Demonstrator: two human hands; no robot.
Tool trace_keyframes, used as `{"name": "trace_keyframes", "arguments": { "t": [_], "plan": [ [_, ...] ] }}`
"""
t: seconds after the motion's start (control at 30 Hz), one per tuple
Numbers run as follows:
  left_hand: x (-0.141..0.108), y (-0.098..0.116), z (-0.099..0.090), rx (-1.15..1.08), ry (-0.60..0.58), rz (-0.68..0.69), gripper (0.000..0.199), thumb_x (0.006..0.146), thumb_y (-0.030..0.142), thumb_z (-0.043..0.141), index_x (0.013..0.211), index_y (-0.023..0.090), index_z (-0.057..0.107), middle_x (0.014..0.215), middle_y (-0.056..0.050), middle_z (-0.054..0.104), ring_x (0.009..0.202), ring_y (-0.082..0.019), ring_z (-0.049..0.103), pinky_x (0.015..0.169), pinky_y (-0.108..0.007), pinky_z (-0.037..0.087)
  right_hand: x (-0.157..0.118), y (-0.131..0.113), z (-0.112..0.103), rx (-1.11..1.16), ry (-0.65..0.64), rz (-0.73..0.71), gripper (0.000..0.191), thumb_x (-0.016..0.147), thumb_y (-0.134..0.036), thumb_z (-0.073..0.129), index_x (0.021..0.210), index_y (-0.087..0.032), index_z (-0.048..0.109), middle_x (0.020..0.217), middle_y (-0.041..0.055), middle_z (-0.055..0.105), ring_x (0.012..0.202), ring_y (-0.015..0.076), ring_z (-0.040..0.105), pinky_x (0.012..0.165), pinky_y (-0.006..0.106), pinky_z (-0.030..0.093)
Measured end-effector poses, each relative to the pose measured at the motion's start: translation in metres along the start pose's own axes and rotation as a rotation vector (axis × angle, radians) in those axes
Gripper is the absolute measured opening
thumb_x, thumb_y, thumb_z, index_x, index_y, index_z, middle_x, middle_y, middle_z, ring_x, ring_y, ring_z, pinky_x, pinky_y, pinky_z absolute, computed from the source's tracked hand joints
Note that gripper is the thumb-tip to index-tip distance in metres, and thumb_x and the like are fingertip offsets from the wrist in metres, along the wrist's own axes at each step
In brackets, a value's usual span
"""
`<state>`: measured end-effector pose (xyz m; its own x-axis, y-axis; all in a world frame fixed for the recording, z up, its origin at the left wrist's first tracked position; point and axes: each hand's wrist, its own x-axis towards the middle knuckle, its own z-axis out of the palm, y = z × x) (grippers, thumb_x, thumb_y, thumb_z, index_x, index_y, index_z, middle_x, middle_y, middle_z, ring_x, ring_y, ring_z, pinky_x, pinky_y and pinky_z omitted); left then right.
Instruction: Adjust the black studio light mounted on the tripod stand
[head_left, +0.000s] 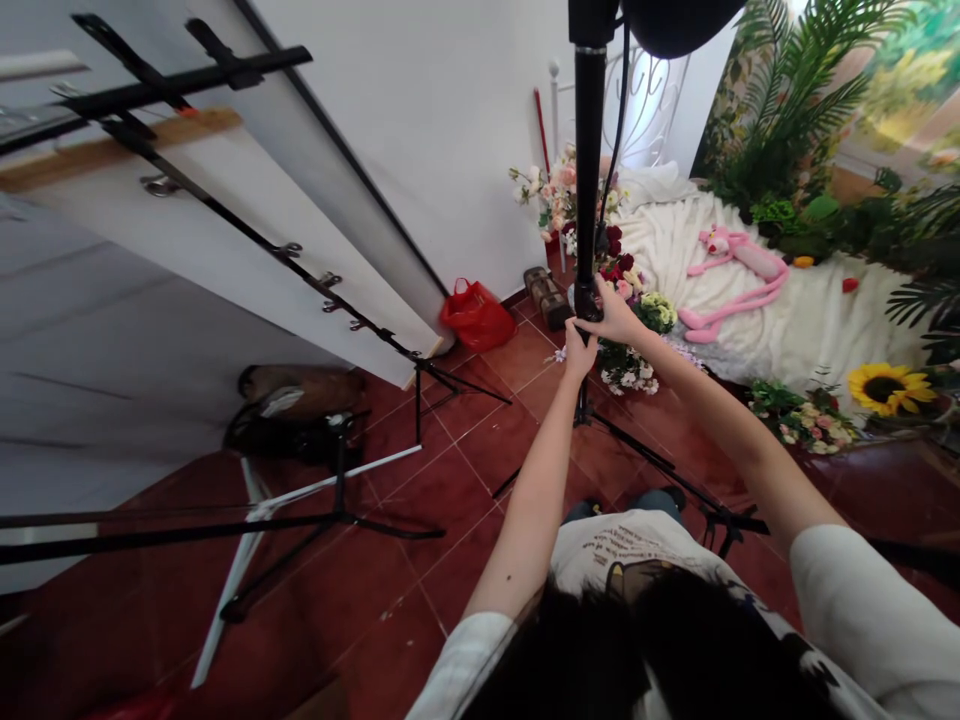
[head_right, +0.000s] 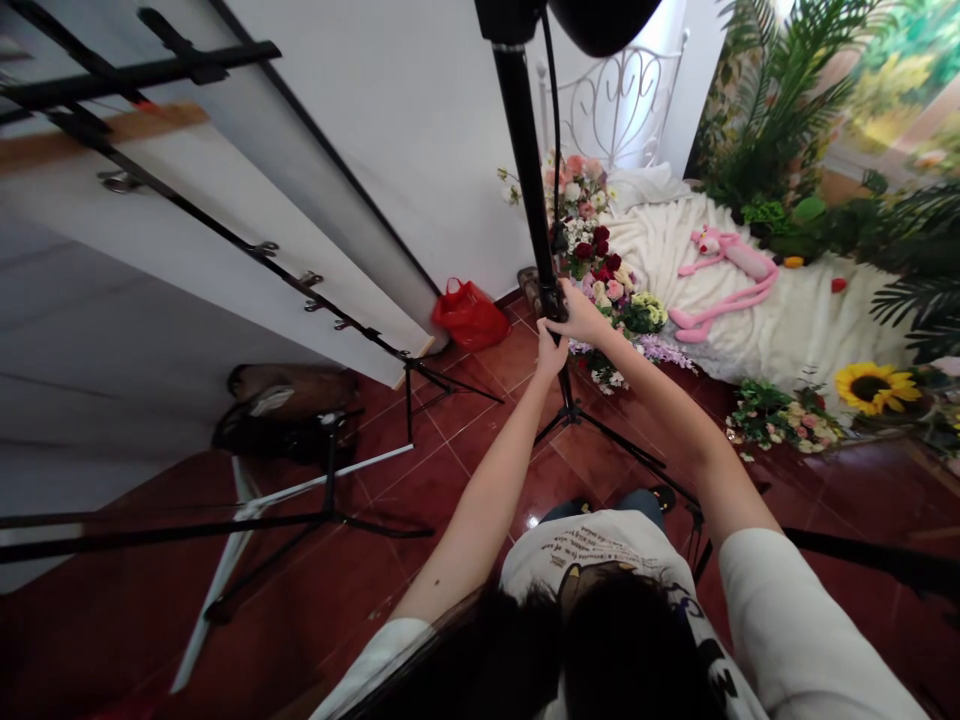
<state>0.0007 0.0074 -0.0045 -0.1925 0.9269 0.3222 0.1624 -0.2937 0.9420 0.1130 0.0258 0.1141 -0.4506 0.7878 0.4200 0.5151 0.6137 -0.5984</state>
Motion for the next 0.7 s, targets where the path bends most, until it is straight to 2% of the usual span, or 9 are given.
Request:
{"name": "trace_keyframes", "arguments": {
  "t": [0.07, 0.17, 0.3, 0.4, 0.53, 0.7],
  "plan": [
    [0.0, -0.001, 0.001, -0.011, 0.006, 0.021, 0.046, 0.089, 0.048, 0.062, 0.122, 0.021, 0.045, 0.116, -0.012, 0.064, 0.112, -0.023, 0.064, 0.102, -0.04, 0.048, -0.016, 0.009, -0.009, -0.066, -0.021, -0.032, 0.073, 0.08, -0.046, 0.069, 0.14, -0.014, 0.041, 0.132, 0.0194, 0.056, 0.128, 0.0373, 0.05, 0.112, 0.056, 0.039],
    [-0.001, -0.001, 0.002, -0.012, 0.021, 0.044, 0.045, 0.089, 0.051, 0.061, 0.119, 0.022, 0.045, 0.111, -0.01, 0.064, 0.106, -0.021, 0.064, 0.099, -0.038, 0.049, -0.04, 0.017, -0.019, -0.126, -0.041, -0.056, 0.067, 0.083, -0.037, 0.062, 0.142, -0.013, 0.042, 0.137, 0.0207, 0.053, 0.132, 0.0364, 0.048, 0.114, 0.055, 0.036],
    [-0.002, -0.001, 0.002, -0.008, 0.03, 0.052, 0.047, 0.089, 0.055, 0.059, 0.119, 0.021, 0.044, 0.111, -0.011, 0.063, 0.106, -0.021, 0.062, 0.098, -0.038, 0.048, -0.057, 0.019, -0.011, -0.17, -0.113, -0.051, 0.062, 0.085, -0.028, 0.054, 0.144, -0.011, 0.042, 0.141, 0.0209, 0.054, 0.133, 0.0334, 0.051, 0.115, 0.051, 0.039],
    [-0.002, -0.001, 0.002, -0.01, 0.025, 0.054, 0.048, 0.089, 0.057, 0.058, 0.119, 0.021, 0.044, 0.112, -0.011, 0.062, 0.105, -0.021, 0.062, 0.098, -0.038, 0.048, -0.054, 0.022, 0.002, -0.17, -0.122, 0.0, 0.06, 0.087, -0.024, 0.046, 0.145, -0.009, 0.041, 0.143, 0.0211, 0.055, 0.135, 0.0319, 0.051, 0.116, 0.051, 0.038],
    [-0.002, -0.002, 0.003, -0.017, 0.023, 0.051, 0.048, 0.089, 0.057, 0.059, 0.118, 0.022, 0.045, 0.115, -0.012, 0.062, 0.108, -0.02, 0.062, 0.099, -0.038, 0.048, -0.036, 0.033, 0.015, -0.104, -0.094, 0.101, 0.055, 0.09, -0.023, 0.037, 0.143, -0.01, 0.041, 0.138, 0.0205, 0.06, 0.131, 0.0299, 0.055, 0.115, 0.052, 0.04],
    [-0.001, -0.006, 0.002, -0.007, 0.016, 0.053, 0.047, 0.089, 0.056, 0.06, 0.117, 0.022, 0.044, 0.111, -0.011, 0.061, 0.106, -0.021, 0.063, 0.098, -0.039, 0.049, -0.015, 0.049, 0.028, 0.047, 0.028, 0.274, 0.042, 0.097, -0.03, 0.032, 0.134, -0.016, 0.047, 0.123, 0.016, 0.065, 0.117, 0.0265, 0.062, 0.108, 0.048, 0.047]
  ]
}}
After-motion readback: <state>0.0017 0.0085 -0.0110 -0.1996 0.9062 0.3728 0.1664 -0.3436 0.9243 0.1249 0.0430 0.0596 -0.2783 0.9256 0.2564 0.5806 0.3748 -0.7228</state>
